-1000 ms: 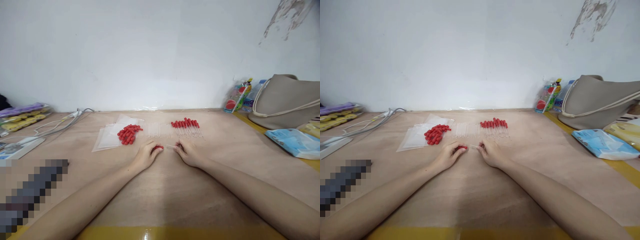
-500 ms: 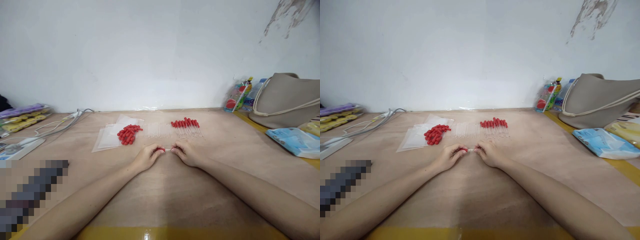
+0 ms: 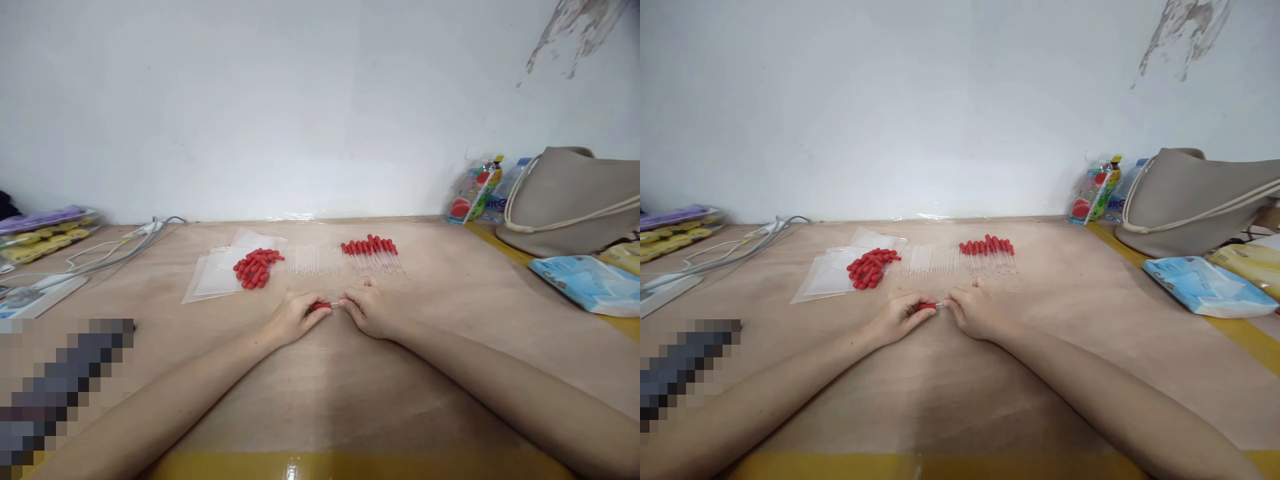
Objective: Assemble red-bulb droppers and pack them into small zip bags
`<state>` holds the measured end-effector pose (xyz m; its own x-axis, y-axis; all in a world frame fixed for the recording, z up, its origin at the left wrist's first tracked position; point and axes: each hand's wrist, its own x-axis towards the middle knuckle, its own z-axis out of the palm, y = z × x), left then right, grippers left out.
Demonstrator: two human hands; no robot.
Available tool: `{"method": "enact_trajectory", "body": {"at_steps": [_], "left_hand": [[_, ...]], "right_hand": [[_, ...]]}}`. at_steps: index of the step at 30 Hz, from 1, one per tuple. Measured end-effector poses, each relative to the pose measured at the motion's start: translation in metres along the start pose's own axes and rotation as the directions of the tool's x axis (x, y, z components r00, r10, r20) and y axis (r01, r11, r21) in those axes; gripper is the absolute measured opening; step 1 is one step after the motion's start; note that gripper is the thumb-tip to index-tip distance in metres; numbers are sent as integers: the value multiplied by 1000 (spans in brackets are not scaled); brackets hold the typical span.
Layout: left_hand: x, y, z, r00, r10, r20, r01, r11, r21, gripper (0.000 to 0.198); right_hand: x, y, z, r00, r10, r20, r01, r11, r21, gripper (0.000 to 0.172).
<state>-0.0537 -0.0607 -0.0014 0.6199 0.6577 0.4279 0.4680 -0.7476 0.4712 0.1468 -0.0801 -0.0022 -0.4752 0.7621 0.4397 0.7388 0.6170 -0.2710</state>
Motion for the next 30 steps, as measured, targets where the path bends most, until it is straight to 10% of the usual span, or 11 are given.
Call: {"method": "enact_trajectory", "body": {"at_steps": [16, 23, 30], "left_hand": [[0, -5, -7, 986, -125, -107, 129, 991, 31, 35], [1, -7, -7, 995, -88, -34, 91, 991, 96, 18], [0, -7, -9, 997, -77, -23, 79, 992, 99, 12]], "right_hand": [[14, 12, -18, 987, 161, 10, -161, 977, 140, 19], [51, 47, -21, 774, 621, -127, -620, 783, 48, 18], [87, 55, -1, 670, 721, -180, -743, 645, -179, 27]]}}
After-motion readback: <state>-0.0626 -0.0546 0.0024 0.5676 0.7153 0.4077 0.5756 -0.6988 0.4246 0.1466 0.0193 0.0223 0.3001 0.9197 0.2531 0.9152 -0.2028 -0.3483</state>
